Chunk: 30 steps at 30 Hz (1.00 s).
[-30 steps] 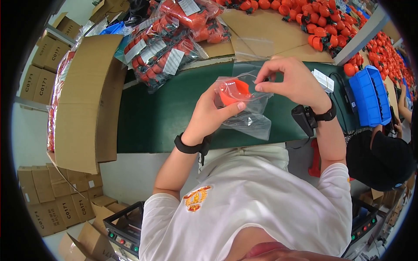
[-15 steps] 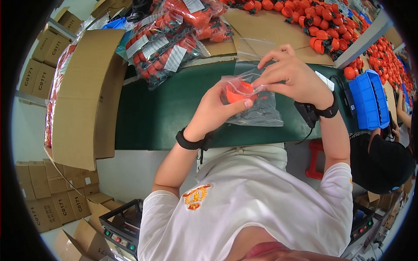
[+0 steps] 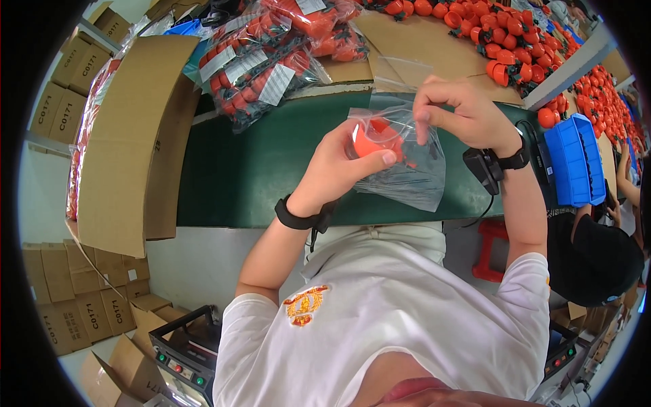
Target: The person packs red plastic components into a clear plastic bag by hand, then inserts a small white paper slip. They press the bag to remove air and seal the zipper closure before repeating the process with another set.
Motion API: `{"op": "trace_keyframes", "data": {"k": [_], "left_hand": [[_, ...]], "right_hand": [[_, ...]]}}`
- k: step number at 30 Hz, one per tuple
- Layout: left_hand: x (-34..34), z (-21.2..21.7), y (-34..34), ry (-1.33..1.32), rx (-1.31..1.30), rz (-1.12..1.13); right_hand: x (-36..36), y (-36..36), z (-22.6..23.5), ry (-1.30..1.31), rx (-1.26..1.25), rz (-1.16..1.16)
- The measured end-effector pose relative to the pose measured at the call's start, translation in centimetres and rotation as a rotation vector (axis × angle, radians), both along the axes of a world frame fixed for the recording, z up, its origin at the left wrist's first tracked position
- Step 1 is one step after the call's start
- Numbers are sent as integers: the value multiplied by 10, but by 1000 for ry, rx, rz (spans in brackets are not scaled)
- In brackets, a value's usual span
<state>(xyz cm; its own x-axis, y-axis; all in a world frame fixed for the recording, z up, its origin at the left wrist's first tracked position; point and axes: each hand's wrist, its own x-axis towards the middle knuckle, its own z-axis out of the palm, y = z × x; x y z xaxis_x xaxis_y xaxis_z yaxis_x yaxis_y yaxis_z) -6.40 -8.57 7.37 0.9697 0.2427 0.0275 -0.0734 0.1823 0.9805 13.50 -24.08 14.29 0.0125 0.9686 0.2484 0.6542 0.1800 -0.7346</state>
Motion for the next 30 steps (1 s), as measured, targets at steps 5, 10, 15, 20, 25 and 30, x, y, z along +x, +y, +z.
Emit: {"op": "trace_keyframes", "data": {"k": [5, 10, 15, 20, 25, 30], "left_hand": [[8, -11, -2, -33, 161, 77], [10, -10, -5, -61, 406, 173], [11, 6, -10, -15, 256, 79], [5, -9, 5, -215, 491, 121], [1, 7, 2, 9, 561, -54], [-1, 6, -8, -53, 727, 161]], "right_hand": [[-15, 9, 0, -301, 112, 119], [-30, 21, 0, -180, -254, 269], [-25, 19, -19, -311, -196, 358], [-25, 6, -7, -329, -176, 294], [-31, -4, 9, -424, -167, 275], [-26, -6, 4, -382, -93, 297]]}}
